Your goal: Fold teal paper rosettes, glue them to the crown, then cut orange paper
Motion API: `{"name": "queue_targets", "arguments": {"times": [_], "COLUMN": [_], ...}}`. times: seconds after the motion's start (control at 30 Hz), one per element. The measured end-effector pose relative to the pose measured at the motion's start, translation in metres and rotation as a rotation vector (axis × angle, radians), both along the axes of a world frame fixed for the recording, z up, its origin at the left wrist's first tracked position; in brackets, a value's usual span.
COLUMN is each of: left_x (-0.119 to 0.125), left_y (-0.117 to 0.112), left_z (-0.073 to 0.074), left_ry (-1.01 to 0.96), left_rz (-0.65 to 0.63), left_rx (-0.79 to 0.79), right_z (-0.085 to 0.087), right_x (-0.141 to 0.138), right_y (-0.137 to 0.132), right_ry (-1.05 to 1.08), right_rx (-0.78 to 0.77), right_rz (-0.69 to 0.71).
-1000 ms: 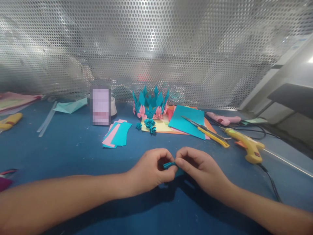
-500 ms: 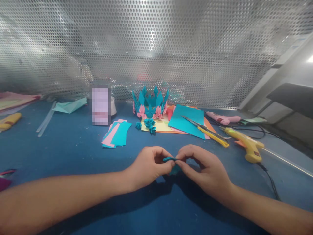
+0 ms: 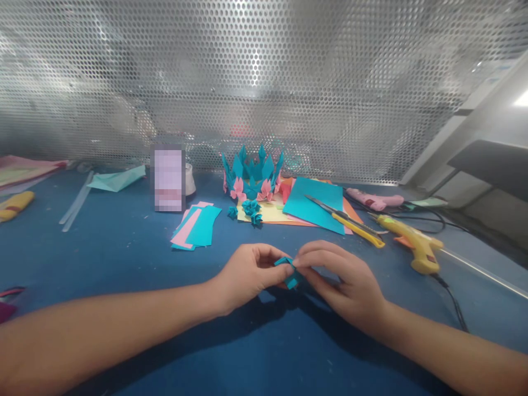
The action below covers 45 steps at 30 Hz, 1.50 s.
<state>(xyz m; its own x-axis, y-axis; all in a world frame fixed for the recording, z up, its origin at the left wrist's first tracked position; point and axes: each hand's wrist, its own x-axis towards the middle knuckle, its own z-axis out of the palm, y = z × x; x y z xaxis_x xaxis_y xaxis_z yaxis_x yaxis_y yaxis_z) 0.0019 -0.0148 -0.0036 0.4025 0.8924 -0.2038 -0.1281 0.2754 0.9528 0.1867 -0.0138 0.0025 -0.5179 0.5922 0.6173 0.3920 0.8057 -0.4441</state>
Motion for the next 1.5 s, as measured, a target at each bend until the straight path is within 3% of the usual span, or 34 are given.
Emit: {"name": "queue_targets", "arguments": {"times": [0.3, 0.53, 0.67, 0.93, 1.2, 1.5], "left_x": [0.0015, 0.0014, 0.0001, 0.0013, -0.001, -0.0007], "left_y": [-0.0007, -0.002, -0.0018, 0.0, -0.0013, 0.0018], "left_z": [0.0012, -0.0036, -0.0061, 0.0026, -0.0052, -0.0044], "left_ry": [0.001, 0.096, 0.102, 0.134, 0.114, -0.046], "left_rz": [-0.01, 0.009, -0.002, -0.036, -0.079, -0.028], "left_rx": [0.007, 0.133, 0.157, 0.095, 0.219, 0.27], "right_z": [-0.0019, -0.0035, -0.0015, -0.0005, 0.0001, -0.0034], "right_x": [0.001, -0.0019, -0.0033, -0.0008, -0.002, 0.0007], "right_y": [-0.0025, -0.0025, -0.0022, -0.0026, -0.0027, 0.0028], "right_ry": [-0.001, 0.03, 0.007, 0.124, 0.175, 0.38], "right_rx": [-0.054, -0.308, -0.362, -0.583, -0.776, -0.954], "right_rz": [0.01, -0.152, -0.165, -0.102, -0.038, 0.088]}}
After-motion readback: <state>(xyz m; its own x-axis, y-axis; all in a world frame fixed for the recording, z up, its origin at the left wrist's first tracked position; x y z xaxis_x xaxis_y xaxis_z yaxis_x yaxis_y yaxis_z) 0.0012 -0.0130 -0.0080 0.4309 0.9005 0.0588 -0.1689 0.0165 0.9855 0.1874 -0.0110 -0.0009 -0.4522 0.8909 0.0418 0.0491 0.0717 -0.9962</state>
